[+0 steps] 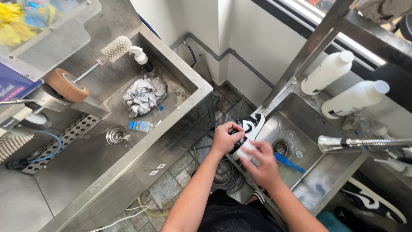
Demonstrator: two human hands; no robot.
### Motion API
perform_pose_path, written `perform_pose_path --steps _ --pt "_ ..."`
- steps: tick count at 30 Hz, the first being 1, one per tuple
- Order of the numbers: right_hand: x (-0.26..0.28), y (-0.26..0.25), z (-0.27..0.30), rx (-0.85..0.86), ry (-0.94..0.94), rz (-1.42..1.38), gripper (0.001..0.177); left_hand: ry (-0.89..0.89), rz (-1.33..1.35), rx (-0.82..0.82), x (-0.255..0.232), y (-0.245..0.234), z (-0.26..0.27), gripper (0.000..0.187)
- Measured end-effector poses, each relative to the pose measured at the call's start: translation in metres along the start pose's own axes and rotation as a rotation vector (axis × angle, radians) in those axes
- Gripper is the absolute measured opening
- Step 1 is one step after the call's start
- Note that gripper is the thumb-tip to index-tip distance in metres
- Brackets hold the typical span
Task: The person uses a handheld spray gun to apply liquid to the sole of a black and white sneaker, then wipes the shoe with a white cloth and scrubs it with a blue brush over a stainless steel sink.
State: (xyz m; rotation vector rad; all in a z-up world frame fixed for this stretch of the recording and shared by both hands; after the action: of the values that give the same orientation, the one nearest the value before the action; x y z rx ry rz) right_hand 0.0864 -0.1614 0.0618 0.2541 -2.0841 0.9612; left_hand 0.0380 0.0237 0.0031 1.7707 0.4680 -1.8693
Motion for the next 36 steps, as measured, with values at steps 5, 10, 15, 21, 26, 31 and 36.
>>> perform_pose_path --steps 5,10,15,21,26,31,36 --pt "-0.023 0.002 -0.004 0.058 0.141 -0.045 0.027 0.012 0.04 0.062 0.004 -0.005 0.001 0.013" --pt "-0.057 0.001 -0.022 -0.031 0.162 0.133 0.026 0.005 0.014 0.078 0.005 -0.008 0.008 0.012" --pt "-0.026 0.007 -0.013 -0.02 0.155 0.116 0.027 0.001 0.038 0.034 0.006 -0.01 0.007 0.012" --pt "0.005 0.01 0.002 0.103 -0.071 -0.052 0.03 0.007 0.049 0.106 0.015 -0.022 0.006 0.013" --pt "-0.043 0.015 -0.013 0.045 -0.015 0.148 0.025 -0.025 0.077 0.167 0.033 -0.036 0.014 0.014" --pt "-0.096 0.013 -0.027 0.007 0.029 0.282 0.028 -0.072 0.175 0.194 0.053 -0.054 0.018 0.016" --pt "-0.109 0.012 -0.039 -0.054 0.133 0.3 0.03 -0.075 0.127 0.202 0.044 -0.069 0.018 0.023"
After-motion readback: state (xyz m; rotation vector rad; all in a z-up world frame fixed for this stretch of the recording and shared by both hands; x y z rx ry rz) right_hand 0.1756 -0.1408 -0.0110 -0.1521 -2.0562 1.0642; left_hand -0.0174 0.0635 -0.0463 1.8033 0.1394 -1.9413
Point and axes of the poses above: each hand's wrist, its own z-axis away from the middle knuckle, its own y-axis out of the palm, x = y × z, the point moved 1 cm from there along -z, towards the middle knuckle, and after that the axes turned 4 degrees about z, right-handed, at the moved point
